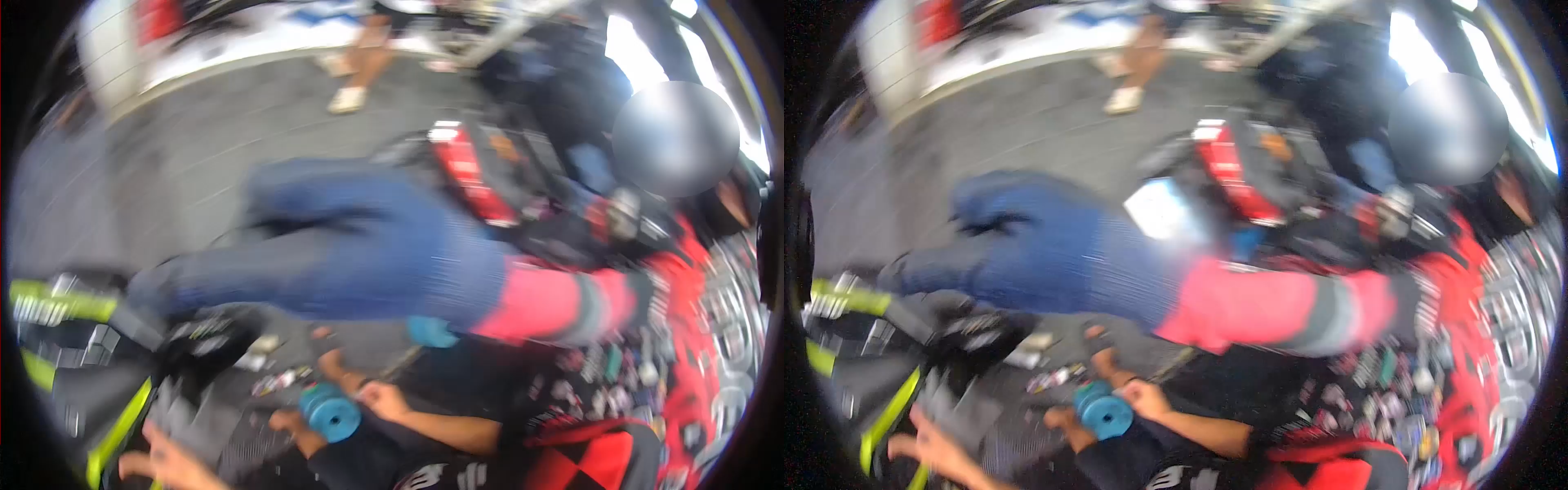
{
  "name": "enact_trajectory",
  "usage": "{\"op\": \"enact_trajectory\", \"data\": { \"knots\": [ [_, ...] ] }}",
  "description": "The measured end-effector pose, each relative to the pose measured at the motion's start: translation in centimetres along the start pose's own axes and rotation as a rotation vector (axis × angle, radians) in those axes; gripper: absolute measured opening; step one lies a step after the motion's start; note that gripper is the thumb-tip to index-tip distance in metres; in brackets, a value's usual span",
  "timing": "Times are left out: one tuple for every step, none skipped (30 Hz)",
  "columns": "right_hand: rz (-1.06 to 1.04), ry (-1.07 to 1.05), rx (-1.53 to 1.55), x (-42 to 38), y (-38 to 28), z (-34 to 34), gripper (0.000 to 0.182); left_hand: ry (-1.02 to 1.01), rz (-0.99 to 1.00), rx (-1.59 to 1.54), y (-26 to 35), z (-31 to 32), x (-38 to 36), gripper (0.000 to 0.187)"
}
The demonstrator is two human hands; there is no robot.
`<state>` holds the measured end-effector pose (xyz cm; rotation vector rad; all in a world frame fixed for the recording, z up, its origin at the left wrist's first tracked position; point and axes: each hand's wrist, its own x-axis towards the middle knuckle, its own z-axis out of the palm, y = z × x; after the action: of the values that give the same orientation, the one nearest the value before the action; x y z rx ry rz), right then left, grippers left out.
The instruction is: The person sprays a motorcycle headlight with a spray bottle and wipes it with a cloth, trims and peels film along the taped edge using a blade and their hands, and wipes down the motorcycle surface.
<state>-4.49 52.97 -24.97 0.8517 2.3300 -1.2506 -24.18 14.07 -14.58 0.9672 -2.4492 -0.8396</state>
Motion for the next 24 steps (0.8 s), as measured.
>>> {"op": "enact_trajectory", "data": {
  "knots": [
    [-0.024, -0.005, -0.020, 0.1, 1.1, 0.0, 0.018, 0.016, -0.001, 0.044, 1.8, -0.7, -0.4, 0.090],
    [-0.024, -0.033, -0.023, 0.5, 1.7, 0.0, 0.017, 0.042, -0.017, 0.103, 2.8, -1.4, -0.6, 0.092],
    [0.022, -0.028, 0.013, 0.8, 2.3, 0.2, 0.016, 0.070, -0.033, 0.146, 3.6, -1.8, -1.1, 0.093],
    [-0.023, -0.069, 0.076, 1.4, 3.9, 0.4, 0.012, 0.098, -0.020, 0.229, 3.8, -2.0, -1.7, 0.096],
    [0.004, -0.081, 0.156, 1.9, 4.9, 0.6, 0.008, 0.077, -0.151, -0.045, 5.9, -2.5, -2.1, 0.100],
    [-0.024, -0.101, 0.150, 2.1, 5.8, 1.2, 0.006, 0.072, -0.196, -0.052, 5.7, -3.2, -2.0, 0.102],
    [-0.044, -0.083, 0.147, 2.4, 7.1, 1.3, 0.005, 0.040, -0.230, -0.084, 5.8, -3.4, -2.0, 0.104],
    [-0.030, -0.092, 0.193, 2.8, 7.4, 1.6, 0.004, 0.065, -0.230, -0.111, 6.5, -3.3, -1.8, 0.103],
    [-0.009, -0.088, 0.237, 2.5, 6.9, 1.4, 0.003, 0.076, -0.228, -0.144, 7.3, -3.5, -1.8, 0.101],
    [0.030, -0.103, 0.247, 2.5, 6.5, 1.3, 0.004, 0.128, -0.166, -0.185, 6.3, -2.9, -1.7, 0.100],
    [0.023, -0.111, 0.263, 2.6, 6.5, 1.2, 0.004, 0.140, -0.170, -0.189, 5.9, -2.8, -1.5, 0.100],
    [0.026, -0.108, 0.271, 2.6, 6.6, 1.3, 0.003, 0.155, -0.173, -0.195, 5.6, -2.7, -1.3, 0.099],
    [0.032, -0.111, 0.281, 2.8, 6.7, 1.3, 0.003, 0.172, -0.175, -0.196, 5.5, -2.7, -1.2, 0.099],
    [0.036, -0.128, 0.286, 3.2, 6.8, 1.3, 0.003, 0.153, -0.206, -0.220, 5.5, -3.0, -0.9, 0.098],
    [0.042, -0.139, 0.290, 3.5, 7.1, 1.1, 0.003, 0.173, -0.205, -0.220, 5.6, -3.2, -0.7, 0.098],
    [0.049, -0.148, 0.291, 3.8, 7.3, 0.9, 0.003, 0.191, -0.206, -0.222, 5.9, -3.2, -0.5, 0.098],
    [0.065, -0.161, 0.302, 4.0, 6.9, 0.8, 0.003, 0.207, -0.206, -0.223, 6.1, -3.3, -0.3, 0.097],
    [0.082, -0.172, 0.311, 4.2, 6.5, 0.6, 0.004, 0.208, -0.242, -0.227, 6.3, -3.4, -0.2, 0.097],
    [0.099, -0.183, 0.317, 4.7, 6.3, 0.3, 0.004, 0.244, -0.223, -0.237, 6.0, -3.2, 0.1, 0.097],
    [0.107, -0.172, 0.317, 4.2, 6.6, -0.3, 0.004, 0.266, -0.202, -0.257, 5.8, -3.3, 0.1, 0.097],
    [0.110, -0.175, 0.315, 4.5, 6.5, -0.4, 0.004, 0.303, -0.183, -0.272, 5.6, -3.3, 0.4, 0.097],
    [0.113, -0.176, 0.312, 4.8, 6.5, -0.6, 0.004, 0.308, -0.202, -0.291, 5.5, -3.2, 0.5, 0.096],
    [0.121, -0.171, 0.320, 5.0, 6.4, -0.9, 0.004, 0.315, -0.179, -0.277, 5.2, -2.8, 0.5, 0.097],
    [0.130, -0.169, 0.327, 5.2, 6.4, -1.1, 0.004, 0.323, -0.156, -0.261, 4.6, -2.4, 0.6, 0.097]
  ]
}}
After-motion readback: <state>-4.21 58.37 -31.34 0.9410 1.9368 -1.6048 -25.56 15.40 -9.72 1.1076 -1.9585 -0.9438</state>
